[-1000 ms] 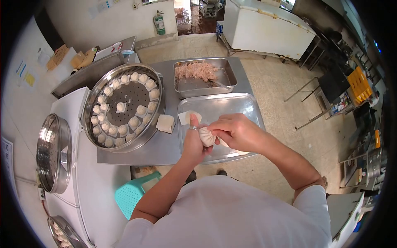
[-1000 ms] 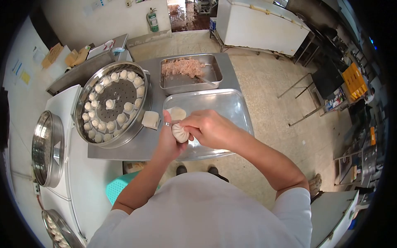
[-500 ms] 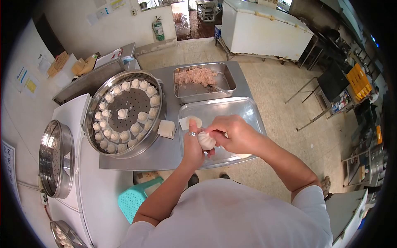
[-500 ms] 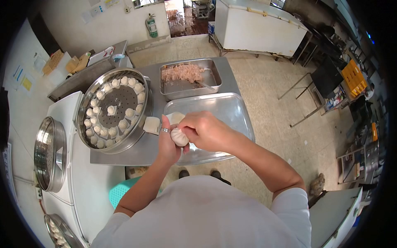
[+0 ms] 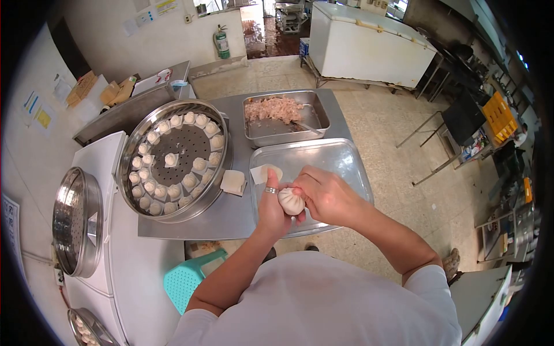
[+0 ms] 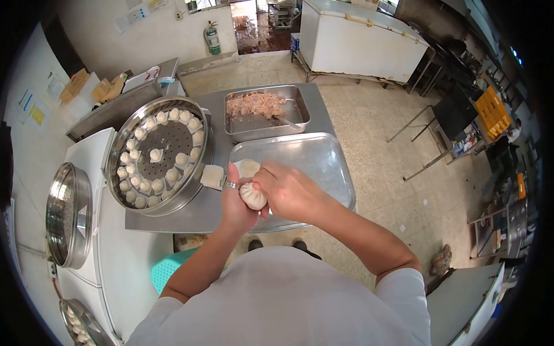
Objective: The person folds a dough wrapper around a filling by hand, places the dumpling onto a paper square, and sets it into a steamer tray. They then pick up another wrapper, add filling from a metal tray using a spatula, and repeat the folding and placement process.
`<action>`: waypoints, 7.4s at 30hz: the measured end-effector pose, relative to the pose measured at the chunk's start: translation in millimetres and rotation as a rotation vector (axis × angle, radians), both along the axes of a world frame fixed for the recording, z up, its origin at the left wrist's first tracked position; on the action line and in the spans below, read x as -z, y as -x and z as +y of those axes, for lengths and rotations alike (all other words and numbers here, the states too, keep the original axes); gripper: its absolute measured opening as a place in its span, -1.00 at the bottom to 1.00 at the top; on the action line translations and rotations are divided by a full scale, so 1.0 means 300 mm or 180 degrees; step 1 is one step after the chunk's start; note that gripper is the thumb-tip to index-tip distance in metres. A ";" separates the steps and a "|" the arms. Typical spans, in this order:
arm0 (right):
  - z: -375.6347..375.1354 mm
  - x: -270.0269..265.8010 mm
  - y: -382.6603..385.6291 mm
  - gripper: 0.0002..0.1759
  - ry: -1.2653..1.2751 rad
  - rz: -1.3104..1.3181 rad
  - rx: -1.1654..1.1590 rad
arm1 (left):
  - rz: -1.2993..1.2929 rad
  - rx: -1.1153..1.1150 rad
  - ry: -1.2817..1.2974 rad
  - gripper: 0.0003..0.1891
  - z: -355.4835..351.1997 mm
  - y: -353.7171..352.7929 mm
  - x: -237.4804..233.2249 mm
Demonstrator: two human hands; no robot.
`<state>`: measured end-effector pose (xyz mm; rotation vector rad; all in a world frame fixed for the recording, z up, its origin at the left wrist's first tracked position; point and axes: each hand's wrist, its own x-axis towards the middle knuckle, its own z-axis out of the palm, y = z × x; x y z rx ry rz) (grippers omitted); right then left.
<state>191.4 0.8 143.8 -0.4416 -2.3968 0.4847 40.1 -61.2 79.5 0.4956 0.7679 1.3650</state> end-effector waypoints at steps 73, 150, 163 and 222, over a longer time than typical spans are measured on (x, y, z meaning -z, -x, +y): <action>-0.113 -0.037 -0.087 -0.55 0.0049 -0.0089 0.0113 | -0.0621 0.0342 -0.0062 -0.08 -0.006 0.011 0.037; 0.254 0.289 -0.134 -0.57 0.5667 0.1550 0.0331 | 0.2910 -0.0961 0.0860 -0.66 0.331 0.321 0.415; 0.182 0.386 -0.330 -0.53 0.5658 0.1762 0.0644 | 0.5332 0.0223 0.0820 -0.49 0.470 0.410 0.396; 0.097 0.455 -0.342 -0.54 0.5459 0.1901 0.1318 | 0.6527 0.0501 0.0493 -0.70 0.509 0.498 0.496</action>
